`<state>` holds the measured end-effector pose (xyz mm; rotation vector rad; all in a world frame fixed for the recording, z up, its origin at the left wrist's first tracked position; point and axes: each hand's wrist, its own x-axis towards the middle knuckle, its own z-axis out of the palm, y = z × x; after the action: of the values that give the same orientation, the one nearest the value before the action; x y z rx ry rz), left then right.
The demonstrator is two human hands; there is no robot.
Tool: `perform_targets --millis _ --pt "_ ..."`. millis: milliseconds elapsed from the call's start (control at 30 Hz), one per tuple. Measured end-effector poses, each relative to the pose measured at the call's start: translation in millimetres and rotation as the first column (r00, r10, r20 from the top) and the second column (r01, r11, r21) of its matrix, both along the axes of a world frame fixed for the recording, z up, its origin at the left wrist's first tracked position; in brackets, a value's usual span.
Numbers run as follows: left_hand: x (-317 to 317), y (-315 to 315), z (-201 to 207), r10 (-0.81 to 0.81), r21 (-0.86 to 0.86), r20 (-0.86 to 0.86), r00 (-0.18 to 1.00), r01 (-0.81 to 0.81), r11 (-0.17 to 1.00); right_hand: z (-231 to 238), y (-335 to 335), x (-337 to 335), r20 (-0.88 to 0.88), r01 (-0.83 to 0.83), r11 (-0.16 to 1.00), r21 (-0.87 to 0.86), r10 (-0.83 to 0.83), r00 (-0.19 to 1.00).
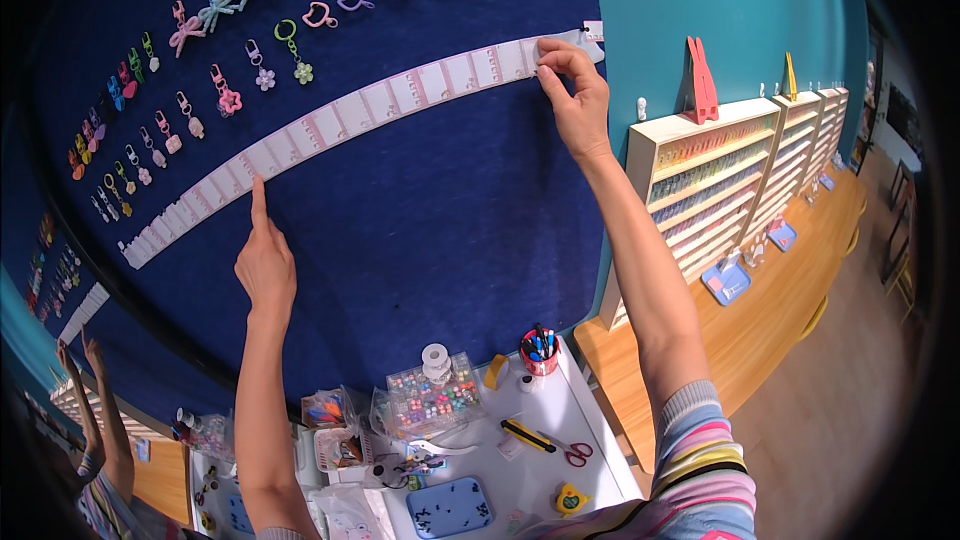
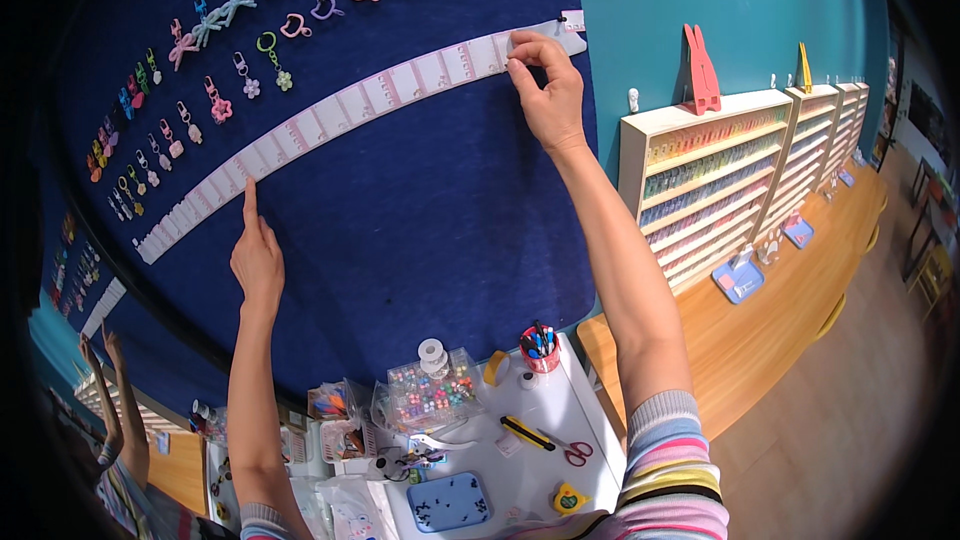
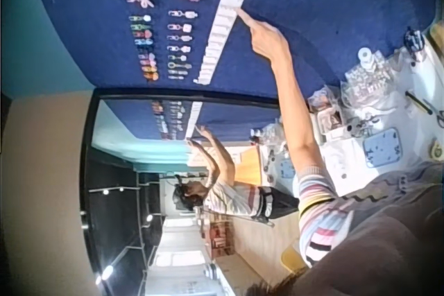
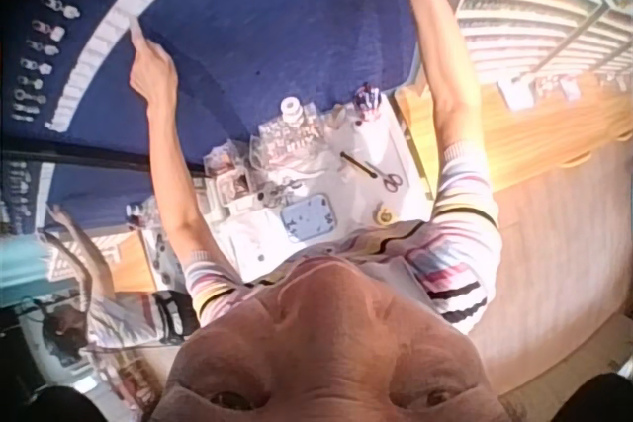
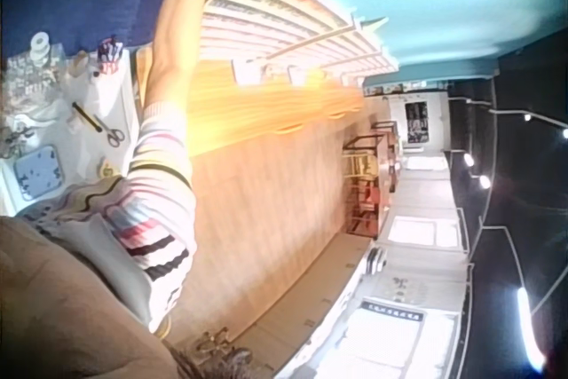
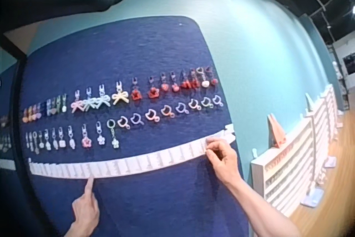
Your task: The person assembles small keychains by attaching black plastic clips to a long strip of white paper with pink markings. They repeatedly pick up clips from a tray, attach them to the strip, and adjust the strip's position on a blue surface.
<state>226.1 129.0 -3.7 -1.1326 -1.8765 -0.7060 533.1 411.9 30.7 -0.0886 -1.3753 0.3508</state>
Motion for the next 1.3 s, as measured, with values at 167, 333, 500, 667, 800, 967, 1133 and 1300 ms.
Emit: perform_targets --millis 167,333,500,667,800,967,1133,1300 --pt "0 2 -1 -0.003 -0.004 0.003 1.0 0.003 1.0 -3 7 10 -0.053 0.058 0.995 -0.075 -0.062 0.997" --pt "2 4 -3 -0.006 -0.003 0.0 1.0 0.006 1.0 -8 14 14 -0.096 0.131 0.988 -0.079 -0.139 0.986" --pt "1 6 -5 -0.004 -0.001 -0.005 1.0 0.004 1.0 -7 8 17 -0.072 0.177 0.974 -0.145 -0.188 0.979" --pt "3 9 -5 -0.017 0.01 0.009 1.0 0.017 1.0 -8 8 16 -0.029 0.363 0.929 -0.069 -0.365 0.93" --pt "4 9 -5 -0.019 0.016 0.018 1.0 0.018 1.0 -7 8 13 -0.021 0.431 0.901 -0.059 -0.432 0.901" --pt "2 10 -6 -0.02 0.019 0.003 1.0 0.02 1.0 -6 7 9 -0.035 0.439 0.893 -0.095 -0.444 0.896" --pt "3 11 -6 0.018 -0.01 0.048 0.999 -0.018 1.0 2 1 8 -0.09 0.249 0.94 -0.232 -0.275 0.957" --pt "5 14 -6 0.003 0.008 0.043 0.999 -0.004 1.0 8 -12 -3 -0.198 0.279 0.946 -0.165 -0.308 0.93"
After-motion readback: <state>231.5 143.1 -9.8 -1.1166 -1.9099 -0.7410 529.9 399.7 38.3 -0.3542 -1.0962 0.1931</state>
